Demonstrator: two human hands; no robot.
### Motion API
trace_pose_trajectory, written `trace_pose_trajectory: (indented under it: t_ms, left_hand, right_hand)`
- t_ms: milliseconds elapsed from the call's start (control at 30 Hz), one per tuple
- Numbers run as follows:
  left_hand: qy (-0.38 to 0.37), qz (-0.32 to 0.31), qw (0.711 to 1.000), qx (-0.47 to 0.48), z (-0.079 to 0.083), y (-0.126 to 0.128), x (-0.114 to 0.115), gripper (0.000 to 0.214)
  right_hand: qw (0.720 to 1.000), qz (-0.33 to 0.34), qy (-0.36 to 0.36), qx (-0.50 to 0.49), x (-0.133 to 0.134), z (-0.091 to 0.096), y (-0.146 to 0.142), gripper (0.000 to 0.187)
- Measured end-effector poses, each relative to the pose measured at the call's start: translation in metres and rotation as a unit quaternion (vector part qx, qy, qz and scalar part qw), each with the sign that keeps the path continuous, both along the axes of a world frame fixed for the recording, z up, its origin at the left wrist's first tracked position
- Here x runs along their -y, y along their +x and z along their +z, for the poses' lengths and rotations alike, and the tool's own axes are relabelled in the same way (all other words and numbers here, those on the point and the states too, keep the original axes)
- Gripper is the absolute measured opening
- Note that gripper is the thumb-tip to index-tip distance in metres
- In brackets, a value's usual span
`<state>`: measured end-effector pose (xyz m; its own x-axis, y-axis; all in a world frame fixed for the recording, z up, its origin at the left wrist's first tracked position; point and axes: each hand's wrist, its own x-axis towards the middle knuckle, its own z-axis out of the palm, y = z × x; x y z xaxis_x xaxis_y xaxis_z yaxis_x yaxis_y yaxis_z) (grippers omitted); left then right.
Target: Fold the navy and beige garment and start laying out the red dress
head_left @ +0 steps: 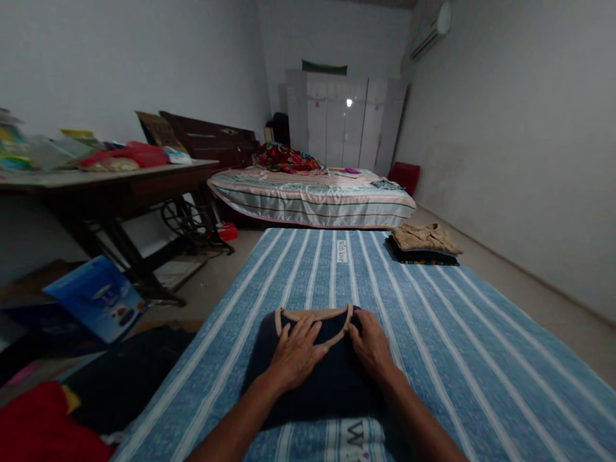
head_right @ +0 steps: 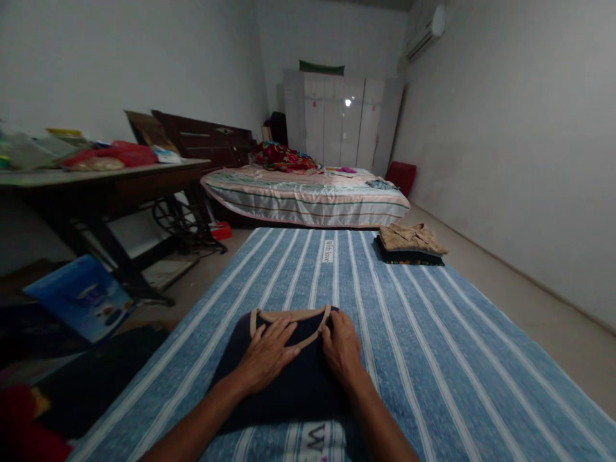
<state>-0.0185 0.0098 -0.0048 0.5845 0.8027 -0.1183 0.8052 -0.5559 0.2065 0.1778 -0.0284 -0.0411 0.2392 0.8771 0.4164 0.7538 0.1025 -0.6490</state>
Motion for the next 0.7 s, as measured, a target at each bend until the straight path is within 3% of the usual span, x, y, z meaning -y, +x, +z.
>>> trace_pose_trajectory:
  t_ms: [200,433,500,600,700]
  left_hand:
    - [-0.011,0.015,1.000,0.009,0.006,0.002,0.004,0.059]
    - [0.004,0.012,1.000,0.011,0.003,0.001,0.004,0.057]
    - [0.007,0.014,1.000,0.013,0.002,0.001,0.004,0.057]
    - [0.008,0.016,1.000,0.012,0.001,0.001,0.004,0.058]
    - [0.011,0.015,1.000,0.013,0.000,0.001,0.004,0.058]
  right_hand:
    - [0.983,-0.036,-0.033,-0.179,0.034,-0.005,0.010,0.038]
    - [0.946,0.012,-0.062,-0.317,0.043,0.010,0.012,0.033]
    - [0.944,0.015,-0.058,-0.324,0.046,0.026,0.009,0.032]
    - [0.950,0.030,-0.020,-0.311,0.066,0.071,0.003,0.029]
    - [0.946,0.159,0.046,-0.278,0.108,0.122,0.008,0.020]
